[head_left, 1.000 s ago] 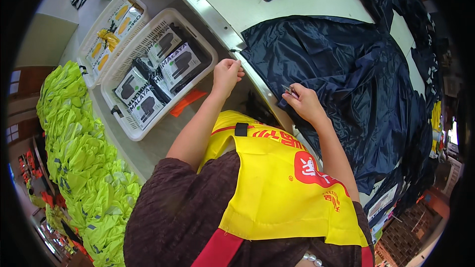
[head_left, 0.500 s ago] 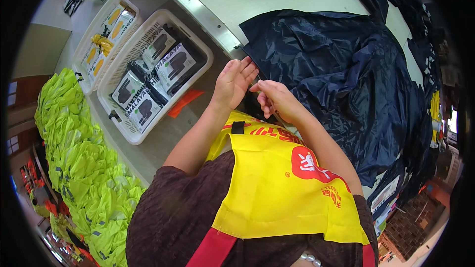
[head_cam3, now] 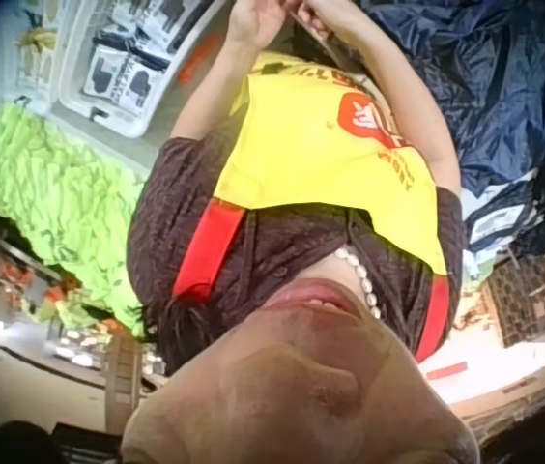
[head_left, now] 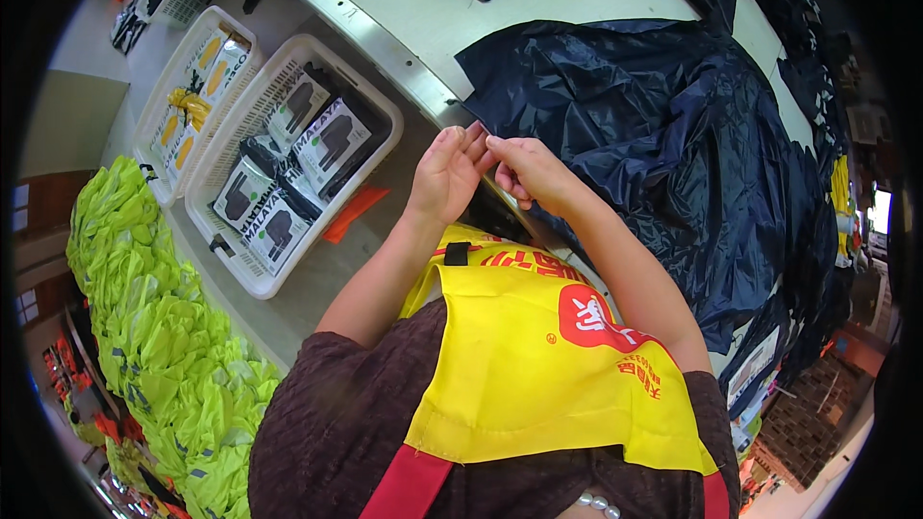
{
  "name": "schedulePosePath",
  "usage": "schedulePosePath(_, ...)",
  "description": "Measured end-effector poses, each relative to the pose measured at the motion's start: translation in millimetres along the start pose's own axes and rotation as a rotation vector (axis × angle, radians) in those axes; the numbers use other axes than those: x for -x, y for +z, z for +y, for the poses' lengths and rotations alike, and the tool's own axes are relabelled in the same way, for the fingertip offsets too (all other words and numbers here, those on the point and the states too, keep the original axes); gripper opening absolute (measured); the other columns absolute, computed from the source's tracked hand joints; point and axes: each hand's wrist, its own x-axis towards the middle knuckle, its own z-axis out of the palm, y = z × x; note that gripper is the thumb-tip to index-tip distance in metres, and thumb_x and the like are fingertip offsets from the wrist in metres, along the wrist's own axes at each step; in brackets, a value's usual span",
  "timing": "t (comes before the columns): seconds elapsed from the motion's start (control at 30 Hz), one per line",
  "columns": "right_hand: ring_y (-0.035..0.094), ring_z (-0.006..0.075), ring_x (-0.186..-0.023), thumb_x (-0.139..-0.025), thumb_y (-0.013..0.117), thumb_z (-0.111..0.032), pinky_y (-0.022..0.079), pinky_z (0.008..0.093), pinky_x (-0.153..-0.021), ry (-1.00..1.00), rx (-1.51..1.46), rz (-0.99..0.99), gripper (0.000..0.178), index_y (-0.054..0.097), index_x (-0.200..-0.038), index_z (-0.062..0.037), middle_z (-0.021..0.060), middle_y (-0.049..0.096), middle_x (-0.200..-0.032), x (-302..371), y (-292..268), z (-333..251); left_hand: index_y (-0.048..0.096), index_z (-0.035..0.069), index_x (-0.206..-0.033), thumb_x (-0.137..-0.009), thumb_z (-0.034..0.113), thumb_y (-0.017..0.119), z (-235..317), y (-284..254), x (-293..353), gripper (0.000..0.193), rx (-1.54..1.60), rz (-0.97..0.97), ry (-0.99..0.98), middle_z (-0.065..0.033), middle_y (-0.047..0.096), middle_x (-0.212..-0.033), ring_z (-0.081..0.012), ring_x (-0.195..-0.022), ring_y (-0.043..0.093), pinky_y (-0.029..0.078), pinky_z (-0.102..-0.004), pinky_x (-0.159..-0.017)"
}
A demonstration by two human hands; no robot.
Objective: The person folds a black raincoat on a table, aligns the edges, and secures it with a small clip. They then place the folded raincoat into a plastic packaging bag and set it aside. The process is repeated with another raincoat.
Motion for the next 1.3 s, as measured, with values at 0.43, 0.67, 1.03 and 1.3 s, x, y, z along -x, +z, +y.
schedulePosePath(0.43, 0.051, 0.0064, -0.067, -0.091, 0.055, -0.026, 0.040, 0.0211, -0.058, -0.287, -0.024, 0.737, 0.022, 0.061, -0.095, -0.0052, -0.0007, 0.058, -0.078, 160.3, -68.3, 84.2, 0.058, 0.009, -0.097, -0.091, 0.027, 0.041, 144.8, -116.5, 4.5, 0.025, -0.446, 0.950, 0.526, -0.0096, 0.061, -0.092, -0.0194, -0.080, 0.056, 0.046, -0.0336, -0.072)
schedulePosePath(0.67, 0.060, 0.0307, -0.073, -0.078, 0.069, -0.024, 0.047, 0.0365, -0.067, 0.083, 0.665, 2.086, 0.022, 0.061, -0.083, -0.0033, 0.0157, 0.063, -0.082, 288.1, -184.3, 302.0, 0.063, 0.007, -0.106, -0.075, 0.015, 0.073, -105.3, 131.0, -17.6, 0.034, -1.680, -0.771, -0.011, -0.0106, 0.061, -0.104, -0.0214, -0.097, 0.058, 0.046, -0.0301, -0.084)
schedulePosePath(1.03, 0.059, 0.0170, -0.065, -0.074, 0.067, -0.007, 0.048, 0.0300, -0.062, -0.316, -0.065, 1.989, 0.012, 0.057, -0.080, -0.0039, 0.0092, 0.060, -0.071, 266.8, -179.3, 305.3, 0.062, 0.009, -0.083, -0.075, 0.016, 0.062, -249.1, 78.3, -40.2, 0.010, -2.003, -1.581, 0.262, -0.0088, 0.060, -0.086, -0.0285, -0.082, 0.057, 0.045, -0.0412, -0.070)
schedulePosePath(1.3, 0.057, 0.0132, -0.062, -0.079, 0.069, -0.018, 0.045, 0.0265, -0.056, -0.573, 0.030, 1.149, 0.016, 0.061, -0.083, -0.0057, 0.0055, 0.061, -0.075, 307.7, -73.1, 236.7, 0.065, 0.005, -0.096, -0.083, 0.014, 0.056, -3.0, 67.9, -160.2, 0.018, -2.771, -0.083, 0.183, -0.0201, 0.062, -0.099, -0.0368, -0.094, 0.059, 0.046, -0.0427, -0.081)
